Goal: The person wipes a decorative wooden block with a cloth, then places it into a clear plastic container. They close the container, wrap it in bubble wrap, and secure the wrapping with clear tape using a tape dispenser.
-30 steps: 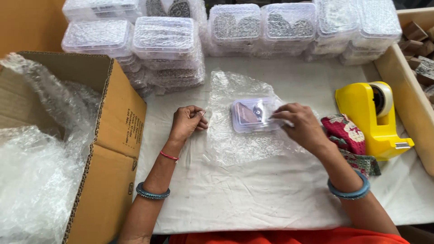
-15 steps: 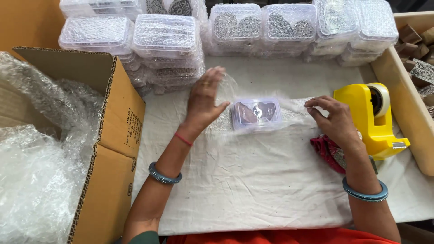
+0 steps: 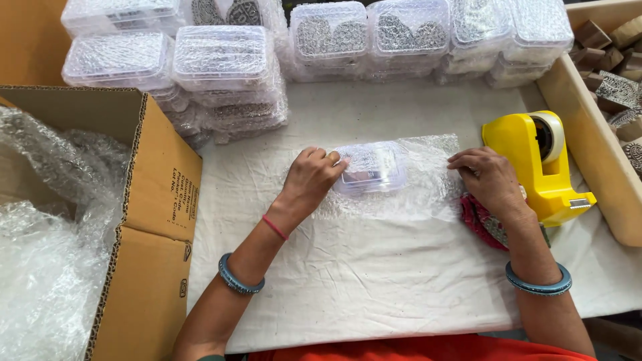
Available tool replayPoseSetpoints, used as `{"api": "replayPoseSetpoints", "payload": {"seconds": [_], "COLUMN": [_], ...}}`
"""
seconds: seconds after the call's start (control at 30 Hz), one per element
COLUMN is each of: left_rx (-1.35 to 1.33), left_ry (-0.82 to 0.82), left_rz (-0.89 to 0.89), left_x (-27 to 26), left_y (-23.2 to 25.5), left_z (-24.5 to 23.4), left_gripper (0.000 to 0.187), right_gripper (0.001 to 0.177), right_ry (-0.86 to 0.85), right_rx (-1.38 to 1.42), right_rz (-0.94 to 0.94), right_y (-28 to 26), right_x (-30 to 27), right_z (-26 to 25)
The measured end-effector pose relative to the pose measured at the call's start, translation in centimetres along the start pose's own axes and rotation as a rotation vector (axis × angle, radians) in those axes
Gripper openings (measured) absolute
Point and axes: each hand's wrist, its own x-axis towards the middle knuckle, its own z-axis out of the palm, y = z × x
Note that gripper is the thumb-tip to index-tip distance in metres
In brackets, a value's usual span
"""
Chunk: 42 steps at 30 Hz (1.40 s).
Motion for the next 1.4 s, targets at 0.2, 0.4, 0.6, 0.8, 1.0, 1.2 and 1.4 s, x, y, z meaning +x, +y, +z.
{"api": "replayPoseSetpoints", "payload": {"seconds": [0.2, 0.4, 0.6, 0.8, 1.0, 1.2, 1.4], "left_rx": [-0.152, -0.226, -0.269, -0.258, -0.403, -0.491, -0.526], "left_ry": [0.282, 0.357, 0.291, 0.039, 0.141, 0.075, 0.110], "left_rz": [-0.022, 0.046, -0.008, -0.110, -0.040, -0.095, -0.127], "left_x": [-1.7, -1.0, -1.1, -0.1, 0.8, -0.1, 0.1], "left_y": [0.7, 1.2, 0.9, 1.9, 2.2, 1.7, 2.0], "left_z": [-1.2, -0.4, -0.6, -3.2, 0.4, -0.3, -0.4], "left_gripper": [0.035, 0.032, 0.019, 0.016, 0.042, 0.024, 0.028], "right_gripper": [0.021, 0.026, 0.055, 0.072, 0.064, 0.071, 0.064], "right_ry": [-0.020, 0.218, -0.159, -0.166, -0.203, -0.195, -0.074], "right_rx": [-0.247, -0.101, -0.157, -0.259, 0.031, 0.039, -0.336], "right_rz": [-0.021, -0.233, -0.435, -0.426, -0.410, -0.439, -0.485], "right_y": [-1.0, -7.8, -9.2, -8.6, -7.9, -9.7, -9.9], "right_x": [0.0, 1.5, 4.3, 2.5, 1.5, -3.3, -4.8], "right_z": [-0.2, -0.4, 6.6, 9.9, 7.5, 4.2, 5.6]}}
